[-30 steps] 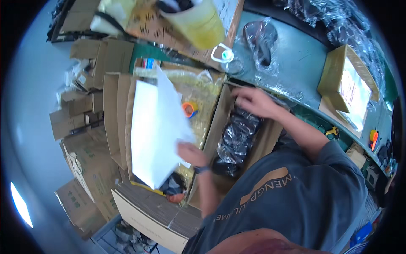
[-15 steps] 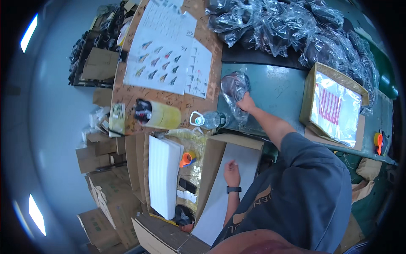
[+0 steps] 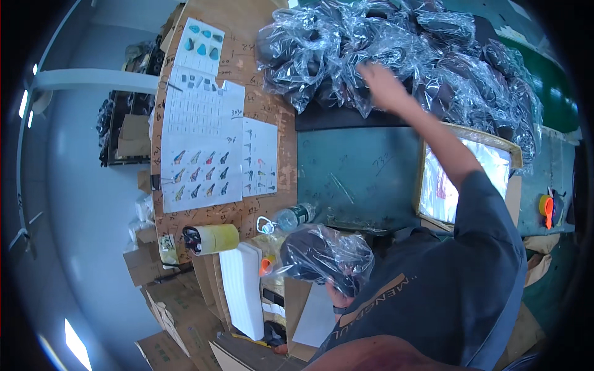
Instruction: Pack bicycle seats into cardboard boxes in a warehouse environment.
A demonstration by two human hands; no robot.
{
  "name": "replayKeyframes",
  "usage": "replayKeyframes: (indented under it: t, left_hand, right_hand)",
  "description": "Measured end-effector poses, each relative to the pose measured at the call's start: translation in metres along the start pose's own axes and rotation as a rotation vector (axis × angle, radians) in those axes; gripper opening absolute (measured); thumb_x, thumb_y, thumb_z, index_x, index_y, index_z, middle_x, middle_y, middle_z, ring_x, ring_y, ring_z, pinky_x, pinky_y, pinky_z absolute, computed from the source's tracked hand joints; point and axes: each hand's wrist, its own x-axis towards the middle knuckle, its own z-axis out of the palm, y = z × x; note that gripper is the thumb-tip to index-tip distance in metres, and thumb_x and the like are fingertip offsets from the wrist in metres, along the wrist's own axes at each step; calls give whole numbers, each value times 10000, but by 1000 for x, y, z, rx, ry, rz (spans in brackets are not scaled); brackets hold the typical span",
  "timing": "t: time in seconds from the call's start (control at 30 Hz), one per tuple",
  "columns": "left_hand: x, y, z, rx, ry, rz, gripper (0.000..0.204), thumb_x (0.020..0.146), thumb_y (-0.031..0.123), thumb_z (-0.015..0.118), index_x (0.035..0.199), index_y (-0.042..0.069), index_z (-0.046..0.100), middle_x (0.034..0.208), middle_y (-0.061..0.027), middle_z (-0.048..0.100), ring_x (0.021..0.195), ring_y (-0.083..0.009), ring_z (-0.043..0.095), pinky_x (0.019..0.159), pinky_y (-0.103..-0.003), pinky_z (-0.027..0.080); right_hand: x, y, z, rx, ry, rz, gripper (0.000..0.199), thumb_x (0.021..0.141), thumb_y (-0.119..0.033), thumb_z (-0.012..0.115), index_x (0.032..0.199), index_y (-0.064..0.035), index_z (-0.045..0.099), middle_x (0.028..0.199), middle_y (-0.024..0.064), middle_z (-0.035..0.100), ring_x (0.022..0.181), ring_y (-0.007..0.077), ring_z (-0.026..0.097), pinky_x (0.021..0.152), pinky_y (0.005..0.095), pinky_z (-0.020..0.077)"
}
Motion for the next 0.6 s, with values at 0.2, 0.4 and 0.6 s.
replayKeyframes:
  t: [0.2,0.4,0.6]
  left_hand:
    - [-43,-10,30,48,347,170,608,997,523,651,1361,37,625,1180,-115,742,1054,-288,718,941,-449,601]
    - [-84,19,-63,-148,250,239,490,1024,494,590,1256,66,648,1103,-117,744,929,-287,731,833,-442,619]
    - [-185,65,-154,838,860,581,606,871,183,854,1399,28,601,1082,-78,712,1005,-275,699,919,-430,583]
  right_hand:
    - [90,78,55,-328,-600,196,1260,723,-101,874,1729,-122,115,1629,230,459,1524,430,421,1222,652,339]
    - [36,87,86,-60,-561,170,1066,720,-300,885,1597,-3,355,1300,311,693,1210,487,668,1035,492,546]
    - [-71,-74,58,1379,-675,973,479,951,-338,766,1297,-9,727,1243,101,758,1060,248,747,945,357,598]
